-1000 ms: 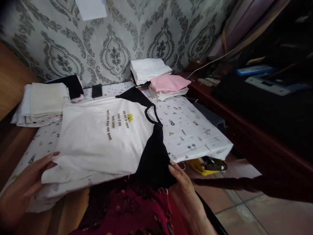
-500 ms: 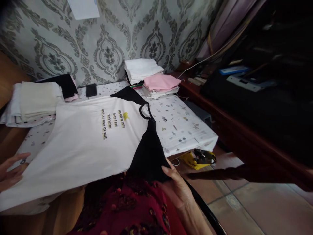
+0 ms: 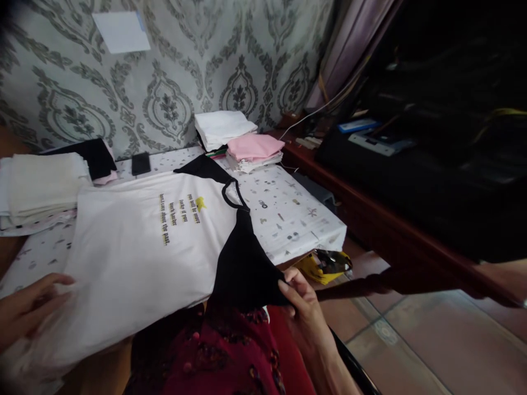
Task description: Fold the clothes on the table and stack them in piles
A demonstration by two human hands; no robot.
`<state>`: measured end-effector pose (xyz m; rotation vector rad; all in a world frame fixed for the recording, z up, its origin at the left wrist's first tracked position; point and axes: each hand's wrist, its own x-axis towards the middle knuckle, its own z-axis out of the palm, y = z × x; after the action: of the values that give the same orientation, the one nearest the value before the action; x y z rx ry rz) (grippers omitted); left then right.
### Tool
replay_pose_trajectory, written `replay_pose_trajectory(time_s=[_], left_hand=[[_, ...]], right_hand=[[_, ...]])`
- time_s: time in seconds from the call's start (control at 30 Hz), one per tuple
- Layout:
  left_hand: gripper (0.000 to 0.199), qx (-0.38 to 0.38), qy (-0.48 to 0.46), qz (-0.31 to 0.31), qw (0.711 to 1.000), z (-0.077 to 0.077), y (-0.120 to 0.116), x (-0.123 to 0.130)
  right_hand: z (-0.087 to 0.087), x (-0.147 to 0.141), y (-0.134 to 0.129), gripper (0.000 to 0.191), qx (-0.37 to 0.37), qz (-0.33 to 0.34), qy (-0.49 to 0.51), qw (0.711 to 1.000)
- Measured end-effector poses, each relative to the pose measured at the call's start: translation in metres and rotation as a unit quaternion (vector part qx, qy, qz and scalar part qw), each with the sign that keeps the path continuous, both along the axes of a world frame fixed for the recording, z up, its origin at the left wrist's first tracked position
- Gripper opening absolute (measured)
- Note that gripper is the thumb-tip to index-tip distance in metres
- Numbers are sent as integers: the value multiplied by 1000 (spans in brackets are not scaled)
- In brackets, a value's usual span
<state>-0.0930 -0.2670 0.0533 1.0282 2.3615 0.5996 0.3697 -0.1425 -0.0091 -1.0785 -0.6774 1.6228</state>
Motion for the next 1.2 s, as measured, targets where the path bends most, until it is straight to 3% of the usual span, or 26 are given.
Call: replay_pose_trajectory(time_s=[0.13,0.23,0.3,0.4,0.47,0.53,0.63,0.77,0.87,0.97,1.07,1.2], left_hand=[[41,22,41,-266,963,33,89,63],[34,81,69,-426,899,49,176,125],[33,129,97,-508,846,49,233,162],[47,144,189,-551,800,36,305,202],[52,119,217,-555,794,25,341,220],[37,78,219,-554,799,15,368,232],[9,24,201,-555,807,6,394,241],[18,-3,132,-548,826,4,407,240],[17,59,68,-510,856,1,405,238],[20,132,20,-457,880,-11,401,239],[14,169,-9,-435,885,-28,400,241],[13,192,-38,-440,876,-37,395,238]], right_hand=[[16,-1,-1,36,54,-44,-98,993],[22,1,-2,36,67,-50,-143,986],[24,2,-3,36,68,-54,-174,981],[25,4,-7,38,60,-65,-193,977],[24,6,-9,38,57,-70,-195,977],[22,8,-9,38,62,-70,-201,975],[16,15,-7,39,82,-55,-235,967],[9,28,-4,38,132,-34,-314,940],[1,36,-2,37,190,-68,-347,916],[-14,39,-1,39,204,-124,-366,899],[-34,36,2,44,152,-153,-358,908],[-50,34,4,50,64,-144,-262,952]])
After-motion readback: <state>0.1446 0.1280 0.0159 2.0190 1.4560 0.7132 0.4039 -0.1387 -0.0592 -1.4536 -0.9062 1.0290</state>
